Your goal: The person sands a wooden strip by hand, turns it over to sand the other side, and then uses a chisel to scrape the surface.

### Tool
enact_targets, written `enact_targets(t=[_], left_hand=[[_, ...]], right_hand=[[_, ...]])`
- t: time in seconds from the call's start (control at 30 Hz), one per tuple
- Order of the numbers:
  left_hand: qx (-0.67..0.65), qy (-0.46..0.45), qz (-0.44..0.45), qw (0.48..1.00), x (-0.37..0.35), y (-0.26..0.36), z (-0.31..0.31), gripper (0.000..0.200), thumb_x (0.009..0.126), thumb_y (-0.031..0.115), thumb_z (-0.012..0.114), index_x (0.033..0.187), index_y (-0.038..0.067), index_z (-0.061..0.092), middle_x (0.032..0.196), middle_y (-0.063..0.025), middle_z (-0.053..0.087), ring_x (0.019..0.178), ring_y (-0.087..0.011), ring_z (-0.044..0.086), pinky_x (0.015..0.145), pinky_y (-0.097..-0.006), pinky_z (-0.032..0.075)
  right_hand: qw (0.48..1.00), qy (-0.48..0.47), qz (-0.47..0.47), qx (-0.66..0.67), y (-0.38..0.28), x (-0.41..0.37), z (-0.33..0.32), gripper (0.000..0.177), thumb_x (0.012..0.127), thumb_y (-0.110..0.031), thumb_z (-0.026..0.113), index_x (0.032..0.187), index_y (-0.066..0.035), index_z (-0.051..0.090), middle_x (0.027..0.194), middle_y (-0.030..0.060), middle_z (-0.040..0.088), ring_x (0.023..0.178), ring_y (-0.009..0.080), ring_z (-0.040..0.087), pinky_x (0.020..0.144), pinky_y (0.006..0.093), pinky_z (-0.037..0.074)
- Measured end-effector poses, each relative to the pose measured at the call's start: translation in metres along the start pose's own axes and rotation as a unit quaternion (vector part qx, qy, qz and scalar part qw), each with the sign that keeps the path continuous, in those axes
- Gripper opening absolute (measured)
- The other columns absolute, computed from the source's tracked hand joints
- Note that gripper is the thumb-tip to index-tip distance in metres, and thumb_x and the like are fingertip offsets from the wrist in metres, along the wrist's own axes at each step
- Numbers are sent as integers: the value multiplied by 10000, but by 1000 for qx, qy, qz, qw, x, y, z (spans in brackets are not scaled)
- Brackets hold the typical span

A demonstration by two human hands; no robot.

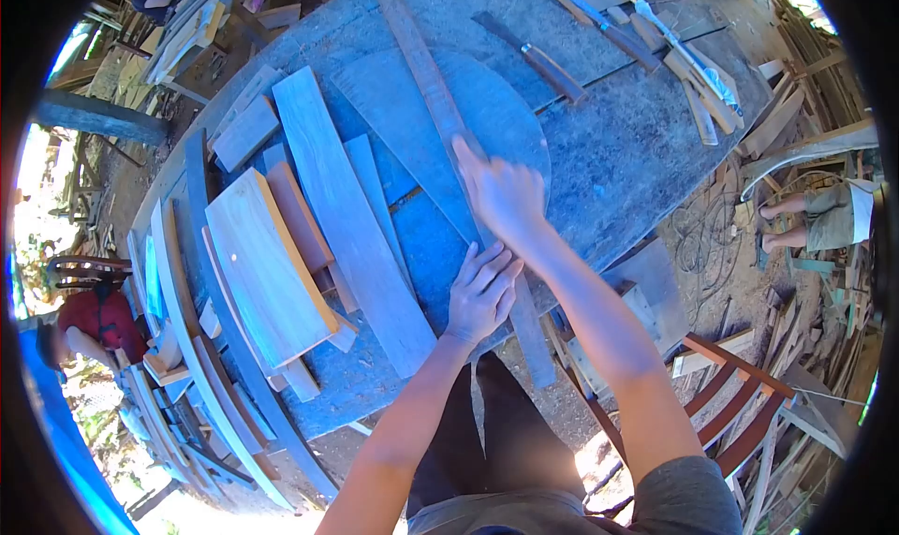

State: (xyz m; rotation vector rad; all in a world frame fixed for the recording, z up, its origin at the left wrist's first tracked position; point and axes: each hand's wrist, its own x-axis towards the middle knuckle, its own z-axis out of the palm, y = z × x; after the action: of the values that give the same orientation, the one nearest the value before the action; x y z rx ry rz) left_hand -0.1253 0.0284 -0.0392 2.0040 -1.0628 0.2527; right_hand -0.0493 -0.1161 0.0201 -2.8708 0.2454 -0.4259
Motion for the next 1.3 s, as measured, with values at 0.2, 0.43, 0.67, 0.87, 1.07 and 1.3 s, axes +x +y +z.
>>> enact_targets(t=[0.2, 0.43, 0.67, 0.87, 1.07, 1.3], left_hand=[[-5, -22, -6, 1000, -5, 0, 0, 317, 797, 71, 676, 1111, 97, 709, 1164, -76, 655, 1216, -269, 593, 1125, -535, 410], [21, -13, -5, 1000, -1, 4, -3, 340, 789, 70, 671, 1124, 107, 710, 1188, -72, 654, 1242, -269, 583, 1125, -537, 412], [-25, -34, -21, 999, -9, -1, 0, 342, 774, 39, 659, 1107, 92, 717, 1143, -91, 648, 1233, -309, 580, 1140, -553, 386], [14, -16, -6, 1000, -1, 5, -4, 370, 771, 73, 686, 1137, 119, 707, 1179, -76, 643, 1244, -267, 578, 1123, -541, 420], [11, -20, -4, 1000, -1, 4, -4, 372, 786, 74, 675, 1155, 120, 701, 1210, -57, 631, 1261, -257, 565, 1128, -525, 420], [8, -27, -12, 1000, -3, 6, -4, 379, 789, 85, 679, 1166, 114, 696, 1208, -53, 626, 1262, -249, 560, 1134, -517, 416]], right_hand=[[993, -116, -6, -13, 8, -63, -27, 498, 961, -309, 605, 1449, -273, 516, 637, 134, 654, 504, 303, 671, 402, 404, 480], [1000, 8, 19, 11, -5, 69, 37, 365, 974, -291, 578, 1331, -220, 602, 634, 113, 673, 549, 318, 687, 427, 433, 498], [997, -72, 4, -13, -6, -51, -25, 476, 886, -196, 623, 1360, -217, 589, 658, 109, 683, 548, 286, 698, 431, 388, 518], [1000, -16, -8, -13, -9, 30, 12, 418, 907, -211, 595, 1325, -197, 597, 686, 132, 701, 587, 309, 711, 479, 434, 536], [1000, -16, 3, 14, -10, 58, 16, 358, 954, -267, 576, 1307, -208, 591, 690, 132, 702, 603, 333, 710, 495, 462, 537], [996, -82, 26, -13, -7, 17, 1, 379, 980, -307, 565, 1354, -246, 569, 664, 148, 685, 599, 359, 700, 487, 484, 524]])
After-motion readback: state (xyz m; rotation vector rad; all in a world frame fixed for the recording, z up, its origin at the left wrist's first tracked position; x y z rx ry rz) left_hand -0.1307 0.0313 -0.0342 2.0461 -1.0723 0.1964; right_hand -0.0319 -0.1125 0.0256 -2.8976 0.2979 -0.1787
